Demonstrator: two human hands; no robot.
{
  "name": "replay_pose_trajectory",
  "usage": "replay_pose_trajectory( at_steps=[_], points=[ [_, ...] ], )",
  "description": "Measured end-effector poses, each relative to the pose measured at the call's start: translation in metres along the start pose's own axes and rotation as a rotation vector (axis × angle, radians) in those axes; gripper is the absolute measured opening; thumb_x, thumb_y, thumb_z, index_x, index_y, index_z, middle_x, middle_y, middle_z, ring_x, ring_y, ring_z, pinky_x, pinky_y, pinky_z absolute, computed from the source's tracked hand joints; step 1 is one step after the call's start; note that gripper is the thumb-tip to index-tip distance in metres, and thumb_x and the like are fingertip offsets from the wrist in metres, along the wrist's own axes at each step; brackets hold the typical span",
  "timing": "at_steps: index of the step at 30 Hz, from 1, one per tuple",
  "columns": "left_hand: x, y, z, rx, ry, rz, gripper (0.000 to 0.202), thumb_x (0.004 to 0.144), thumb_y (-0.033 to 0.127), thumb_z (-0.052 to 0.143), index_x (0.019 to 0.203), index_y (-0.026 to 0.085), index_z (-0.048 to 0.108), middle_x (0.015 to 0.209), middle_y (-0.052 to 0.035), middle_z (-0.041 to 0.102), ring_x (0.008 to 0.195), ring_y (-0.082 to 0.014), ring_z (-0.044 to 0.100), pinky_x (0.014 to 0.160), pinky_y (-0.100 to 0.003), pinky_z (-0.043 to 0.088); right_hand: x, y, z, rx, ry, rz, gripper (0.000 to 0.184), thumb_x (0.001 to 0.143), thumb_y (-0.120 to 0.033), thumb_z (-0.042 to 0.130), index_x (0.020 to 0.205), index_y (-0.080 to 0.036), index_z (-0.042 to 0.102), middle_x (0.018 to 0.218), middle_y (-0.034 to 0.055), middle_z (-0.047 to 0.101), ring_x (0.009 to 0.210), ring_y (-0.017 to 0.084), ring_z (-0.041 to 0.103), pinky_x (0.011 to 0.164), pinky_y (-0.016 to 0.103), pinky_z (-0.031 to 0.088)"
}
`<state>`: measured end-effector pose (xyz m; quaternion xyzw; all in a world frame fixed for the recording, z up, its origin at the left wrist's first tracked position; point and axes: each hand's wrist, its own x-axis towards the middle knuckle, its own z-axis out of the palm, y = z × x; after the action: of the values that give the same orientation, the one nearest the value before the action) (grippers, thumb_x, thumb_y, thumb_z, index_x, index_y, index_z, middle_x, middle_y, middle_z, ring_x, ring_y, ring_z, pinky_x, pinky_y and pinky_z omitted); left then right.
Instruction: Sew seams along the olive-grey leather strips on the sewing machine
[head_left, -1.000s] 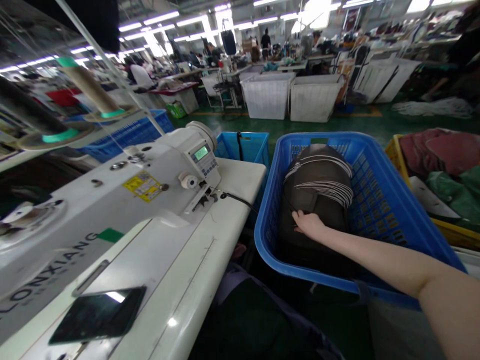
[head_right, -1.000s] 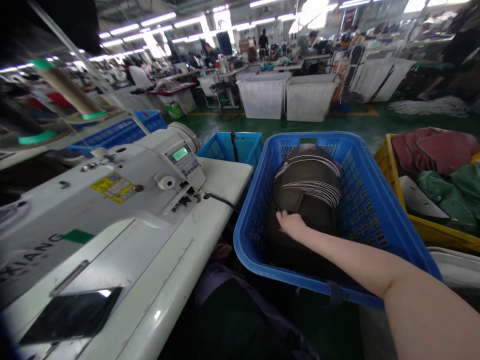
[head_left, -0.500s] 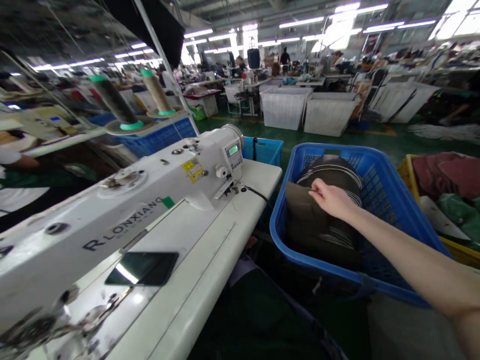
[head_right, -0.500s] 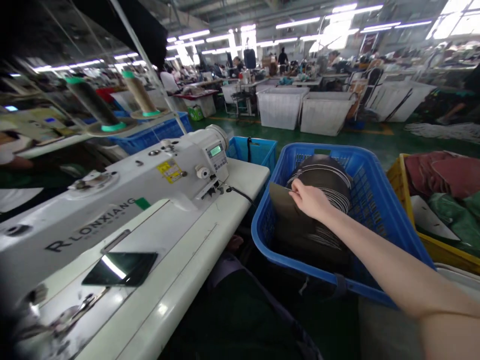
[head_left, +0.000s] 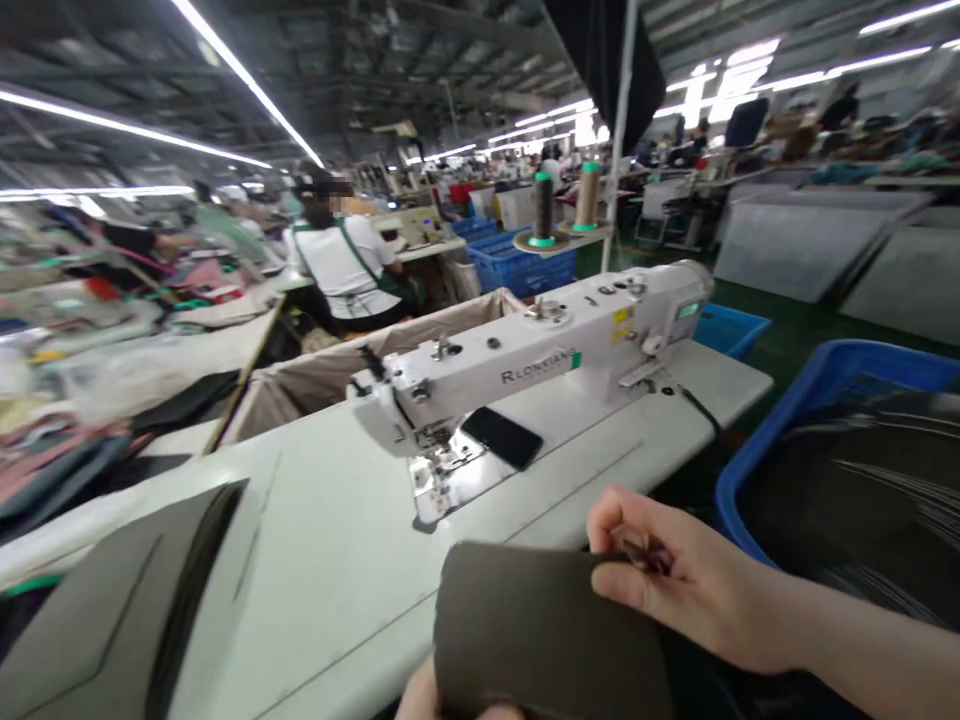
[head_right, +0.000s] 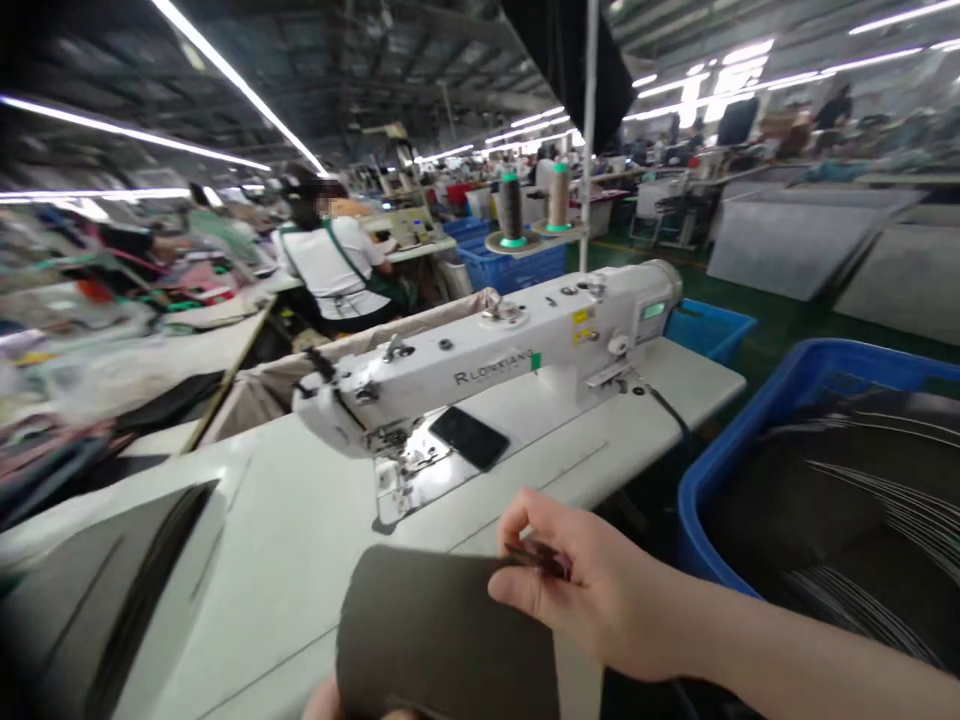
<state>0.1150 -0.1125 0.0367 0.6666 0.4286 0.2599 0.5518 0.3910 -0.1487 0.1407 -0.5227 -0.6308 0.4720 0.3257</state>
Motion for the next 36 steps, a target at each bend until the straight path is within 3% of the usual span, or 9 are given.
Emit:
replay_pose_trajectory(
  at_steps=[3, 6, 7, 9, 12, 15, 20, 24, 36],
  points=[
    [-0.003, -0.011, -0.042, -0.098, 0.297, -0.075, 0.086, 0.083, 0.057, 0.060, 0.151, 0.025, 0.018, 0.125, -0.0141, 0.062, 0.109, -0.0355, 0.063, 0.087, -0.047, 0.056, 0.059, 0.030, 0.023, -0.085, 0.050, -0.095, 0.024, 0.097, -0.042, 0.045, 0.107, -0.022, 0.054, 0.083, -0.0008, 0.061, 0.076, 0.013, 0.057, 0.069, 0.023, 0.044],
    [0.008, -0.038, -0.081, 0.401, 0.603, 0.025, 0.077, 0.090, 0.041, 0.057, 0.152, 0.031, 0.011, 0.144, -0.0125, 0.044, 0.128, -0.0340, 0.048, 0.104, -0.054, 0.042, 0.113, 0.064, 0.054, -0.384, 0.075, -0.176, 0.023, 0.096, -0.032, 0.045, 0.111, -0.022, 0.059, 0.106, 0.0042, 0.067, 0.096, 0.019, 0.062, 0.084, 0.030, 0.045],
    [0.011, -0.049, -0.090, 0.636, 0.594, 0.101, 0.066, 0.094, 0.034, 0.051, 0.151, 0.033, 0.018, 0.151, -0.0094, 0.035, 0.136, -0.0333, 0.038, 0.109, -0.056, 0.035, 0.128, 0.074, 0.064, -0.500, 0.057, -0.195, 0.025, 0.095, -0.028, 0.046, 0.115, -0.022, 0.059, 0.114, 0.0053, 0.066, 0.099, 0.020, 0.062, 0.086, 0.032, 0.045],
    [0.015, -0.067, -0.103, 0.973, 0.370, 0.241, 0.054, 0.097, 0.020, 0.039, 0.148, 0.037, 0.027, 0.155, -0.0012, 0.027, 0.141, -0.0279, 0.029, 0.114, -0.052, 0.029, 0.153, 0.088, 0.083, -0.713, 0.000, -0.228, 0.034, 0.093, -0.024, 0.047, 0.125, -0.023, 0.056, 0.128, 0.0067, 0.061, 0.101, 0.022, 0.063, 0.085, 0.033, 0.047],
    [0.018, -0.076, -0.109, 1.113, 0.055, 0.277, 0.053, 0.099, 0.026, 0.038, 0.149, 0.037, 0.022, 0.156, 0.0012, 0.027, 0.142, -0.0243, 0.029, 0.114, -0.047, 0.032, 0.180, 0.096, 0.101, -0.930, -0.056, -0.262, 0.048, 0.092, -0.023, 0.046, 0.139, -0.028, 0.045, 0.146, 0.0045, 0.046, 0.093, 0.022, 0.067, 0.078, 0.034, 0.051],
    [0.027, -0.067, -0.112, 1.128, 0.072, 0.247, 0.061, 0.097, 0.044, 0.045, 0.150, 0.034, 0.019, 0.157, -0.0029, 0.024, 0.142, -0.0283, 0.027, 0.113, -0.048, 0.032, 0.196, 0.100, 0.108, -1.013, -0.059, -0.274, 0.054, 0.091, -0.023, 0.044, 0.144, -0.033, 0.038, 0.151, 0.0009, 0.039, 0.088, 0.020, 0.068, 0.074, 0.035, 0.053],
    [0.060, -0.050, -0.119, 1.087, 0.041, 0.284, 0.063, 0.092, 0.052, 0.051, 0.148, 0.030, 0.030, 0.152, -0.0070, 0.034, 0.139, -0.0300, 0.031, 0.113, -0.050, 0.029, 0.202, 0.112, 0.106, -0.994, -0.020, -0.322, 0.055, 0.091, -0.021, 0.043, 0.145, -0.029, 0.038, 0.150, 0.0006, 0.040, 0.108, 0.022, 0.062, 0.082, 0.035, 0.053],
    [0.080, -0.049, -0.122, 1.029, -0.044, 0.323, 0.067, 0.088, 0.053, 0.056, 0.145, 0.028, 0.034, 0.155, -0.0050, 0.029, 0.143, -0.0286, 0.023, 0.118, -0.051, 0.017, 0.200, 0.117, 0.105, -0.985, 0.002, -0.339, 0.055, 0.090, -0.019, 0.043, 0.144, -0.028, 0.039, 0.150, 0.0001, 0.040, 0.108, 0.021, 0.062, 0.080, 0.034, 0.054],
    [0.087, -0.051, -0.121, 0.976, -0.037, 0.266, 0.067, 0.086, 0.052, 0.059, 0.144, 0.029, 0.035, 0.157, -0.0005, 0.024, 0.145, -0.0265, 0.018, 0.120, -0.050, 0.012, 0.203, 0.119, 0.106, -1.012, -0.016, -0.337, 0.059, 0.088, -0.017, 0.044, 0.146, -0.030, 0.037, 0.150, 0.0010, 0.040, 0.101, 0.020, 0.065, 0.074, 0.032, 0.056]
  ],
)
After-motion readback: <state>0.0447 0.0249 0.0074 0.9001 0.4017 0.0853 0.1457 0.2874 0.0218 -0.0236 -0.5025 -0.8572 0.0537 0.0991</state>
